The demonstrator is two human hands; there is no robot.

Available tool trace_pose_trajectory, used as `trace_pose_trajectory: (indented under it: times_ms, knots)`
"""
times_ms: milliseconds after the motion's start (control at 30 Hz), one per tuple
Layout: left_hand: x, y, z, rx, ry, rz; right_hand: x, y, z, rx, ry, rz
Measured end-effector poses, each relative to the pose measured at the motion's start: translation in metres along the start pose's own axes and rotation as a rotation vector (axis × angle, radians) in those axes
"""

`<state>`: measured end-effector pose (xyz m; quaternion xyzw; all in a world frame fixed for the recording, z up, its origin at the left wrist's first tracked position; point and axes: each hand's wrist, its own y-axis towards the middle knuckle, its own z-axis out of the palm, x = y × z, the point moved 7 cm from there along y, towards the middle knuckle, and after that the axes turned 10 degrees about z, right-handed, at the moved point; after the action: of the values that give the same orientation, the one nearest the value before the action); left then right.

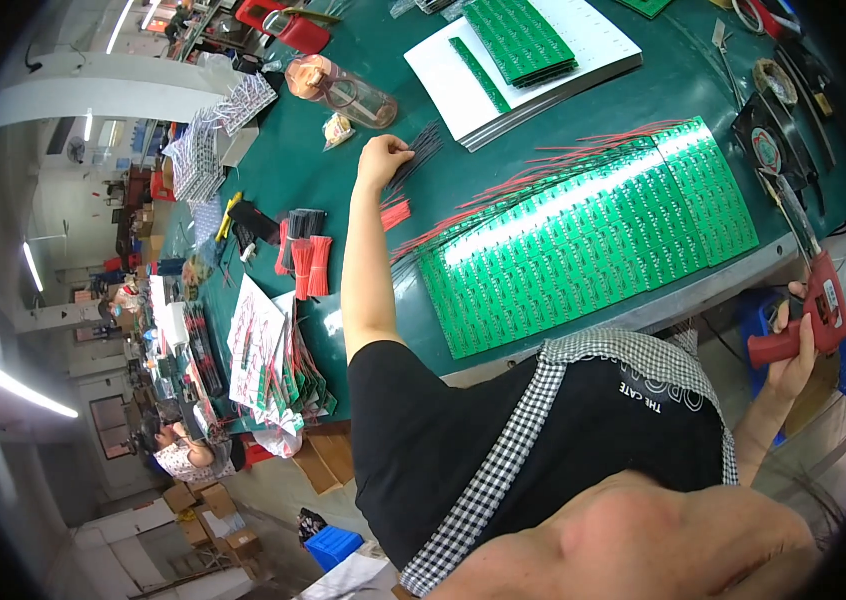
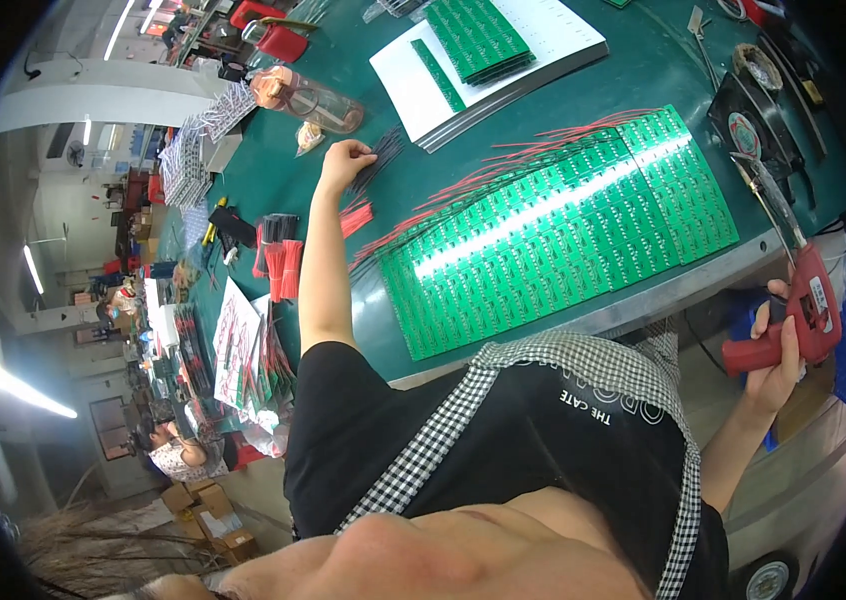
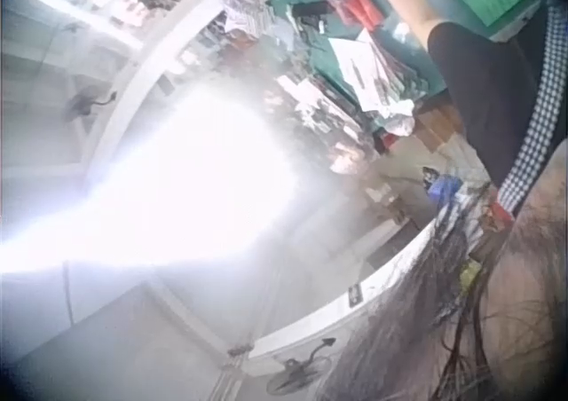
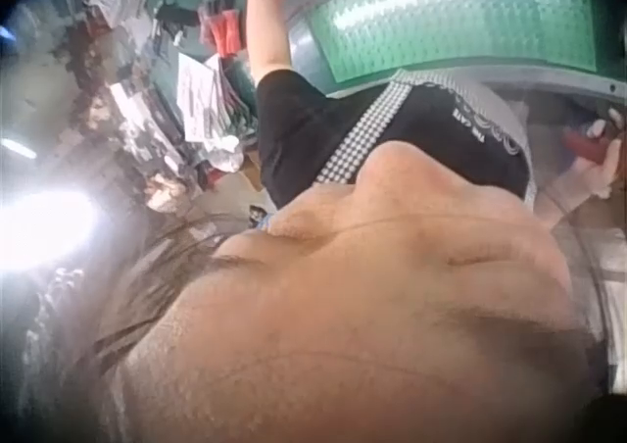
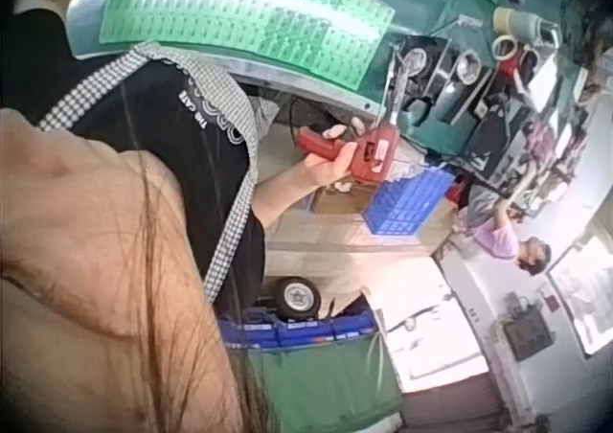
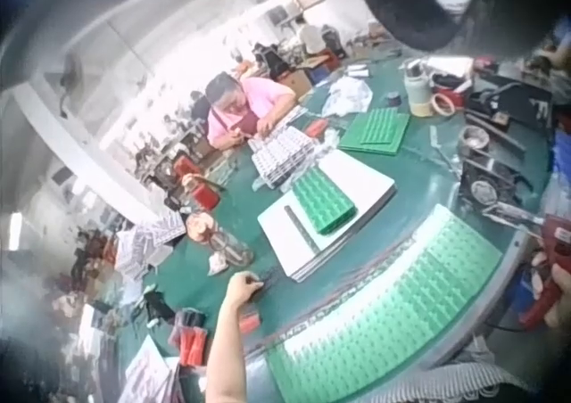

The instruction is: Soldering red and black wires onto green LED circuit board strips at an industrial workbench.

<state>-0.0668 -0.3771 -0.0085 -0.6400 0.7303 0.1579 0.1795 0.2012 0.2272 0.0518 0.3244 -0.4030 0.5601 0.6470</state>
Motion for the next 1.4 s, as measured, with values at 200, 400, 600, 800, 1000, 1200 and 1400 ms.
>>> trace_pose_trajectory:
  times_ms: [200,400,600,800,1000,1200,1400]
  knots:
    - [-0.002,0.011,-0.007,0.02,-0.028,0.049,0.001,0.0,-0.005,-0.094,-0.032,-0.005]
    - [0.01,0.009,-0.013,0.008,-0.286,0.056,-0.003,0.003,0.001,-0.074,-0.043,0.008]
    - [0.0,0.016,-0.008,0.081,-0.267,0.02,-0.001,0.003,0.003,-0.074,-0.057,-0.02]
    - [0.004,0.012,-0.013,0.105,-0.338,0.004,-0.004,0.005,0.01,-0.073,-0.05,-0.028]
    - [0.009,0.018,-0.009,0.087,-0.482,-0.002,0.002,0.001,0.014,-0.109,-0.059,-0.041]
    - [0.012,0.001,-0.019,0.06,-0.456,-0.134,-0.001,0.004,0.017,-0.094,-0.054,-0.042]
    - [-0.03,-0.036,-0.029,-0.496,-1.0,0.143,0.002,0.0,0.01,-0.093,-0.047,-0.043]
